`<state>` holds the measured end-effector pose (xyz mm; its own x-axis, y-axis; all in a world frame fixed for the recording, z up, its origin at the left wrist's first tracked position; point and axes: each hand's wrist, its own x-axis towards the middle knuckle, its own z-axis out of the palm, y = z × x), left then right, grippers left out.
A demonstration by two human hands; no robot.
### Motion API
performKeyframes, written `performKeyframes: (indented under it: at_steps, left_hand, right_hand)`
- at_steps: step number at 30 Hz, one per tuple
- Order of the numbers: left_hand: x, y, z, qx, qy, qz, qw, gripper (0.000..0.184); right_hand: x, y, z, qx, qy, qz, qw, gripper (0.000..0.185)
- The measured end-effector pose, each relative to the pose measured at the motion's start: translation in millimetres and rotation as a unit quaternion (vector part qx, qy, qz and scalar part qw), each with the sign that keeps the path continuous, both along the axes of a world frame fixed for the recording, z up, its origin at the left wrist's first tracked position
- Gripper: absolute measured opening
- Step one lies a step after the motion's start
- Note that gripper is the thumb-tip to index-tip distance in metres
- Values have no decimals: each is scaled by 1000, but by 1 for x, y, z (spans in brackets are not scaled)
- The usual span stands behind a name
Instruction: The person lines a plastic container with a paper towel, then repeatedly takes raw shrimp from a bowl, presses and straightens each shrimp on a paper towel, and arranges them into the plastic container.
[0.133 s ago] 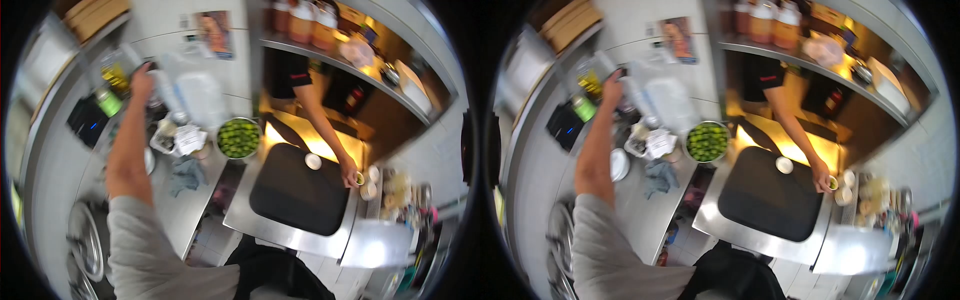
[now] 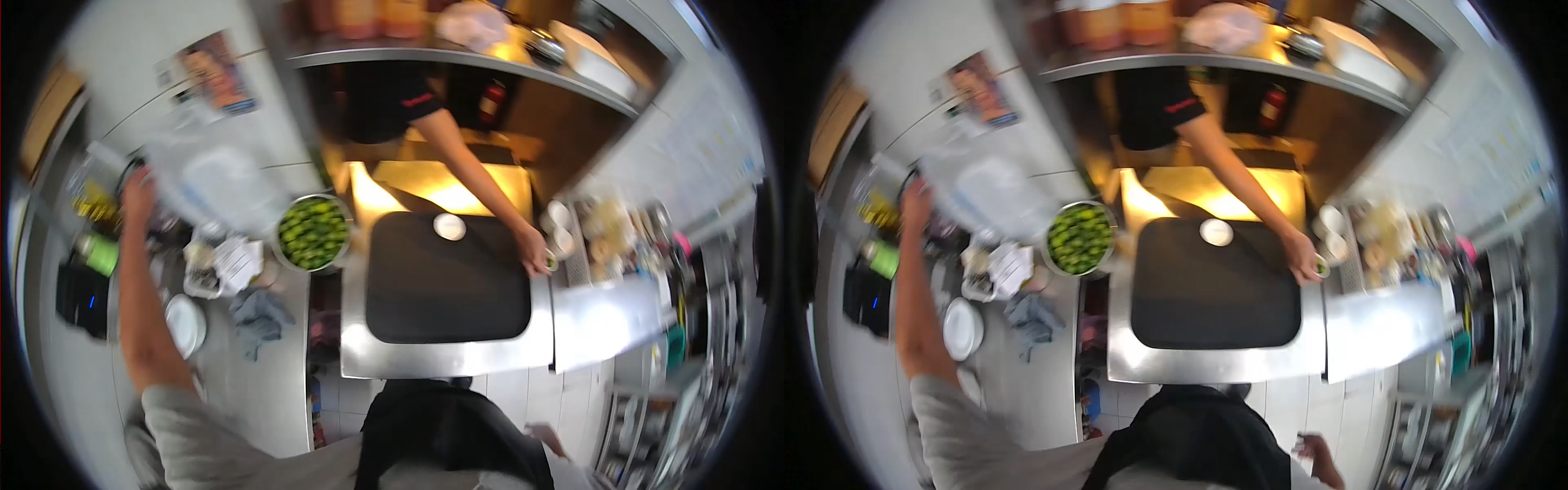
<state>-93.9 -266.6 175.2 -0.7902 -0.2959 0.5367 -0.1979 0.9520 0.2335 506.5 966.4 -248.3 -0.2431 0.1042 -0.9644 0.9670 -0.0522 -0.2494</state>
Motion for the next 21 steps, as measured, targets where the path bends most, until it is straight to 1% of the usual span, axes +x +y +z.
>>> performKeyframes:
  at_steps: [1, 2, 3, 4, 5, 6, 8, 9, 11, 14, 17, 19, 21]
  left_hand:
    - [3, -25, -11, -18, -16, -14, 1000, 39]
    - [6, -29, 19, -13, -43, -24, 999, 37]
    - [10, -23, 32, 6, -67, -33, 997, 36]
    - [5, -49, 25, -34, -43, -44, 998, 34]
    - [0, -65, 23, -28, -16, -84, 996, 34]
    - [1, -63, 23, -10, 2, -104, 995, 33]
    - [2, -49, 49, 110, -67, -61, 990, 33]
    - [6, -55, 56, 166, -102, -31, 980, 33]
    - [5, -65, 69, 173, -51, -30, 983, 33]
    - [6, -71, 91, 107, 13, -31, 994, 32]
    - [20, -49, 136, 6, 96, -54, 994, 31]
    - [41, -8, 172, -66, 157, -92, 981, 31]
    - [64, 62, 200, -130, 203, -152, 959, 31]
  right_hand:
    - [7, -41, 53, -14, 34, 2, 999, 51]
    - [-6, -60, 45, 39, -42, -2, 998, 48]
    - [-19, -80, 37, 87, -117, -13, 989, 47]
    - [-31, -93, 45, 97, -128, -16, 987, 46]
    - [-44, -105, 50, 108, -134, -14, 985, 45]
    - [-54, -112, 57, 120, -131, -15, 984, 45]
    - [-73, -130, 65, 132, -116, -17, 984, 47]
    - [-78, -136, 71, 133, -105, -16, 985, 48]
    - [-94, -152, 72, 132, -75, -11, 988, 50]
    - [-108, -165, 68, 132, -78, -8, 988, 52]
    - [-106, -169, 71, 126, -76, 4, 989, 53]
    - [-105, -169, 69, 129, -68, -2, 989, 53]
    - [-97, -168, 72, 135, -67, -18, 988, 53]
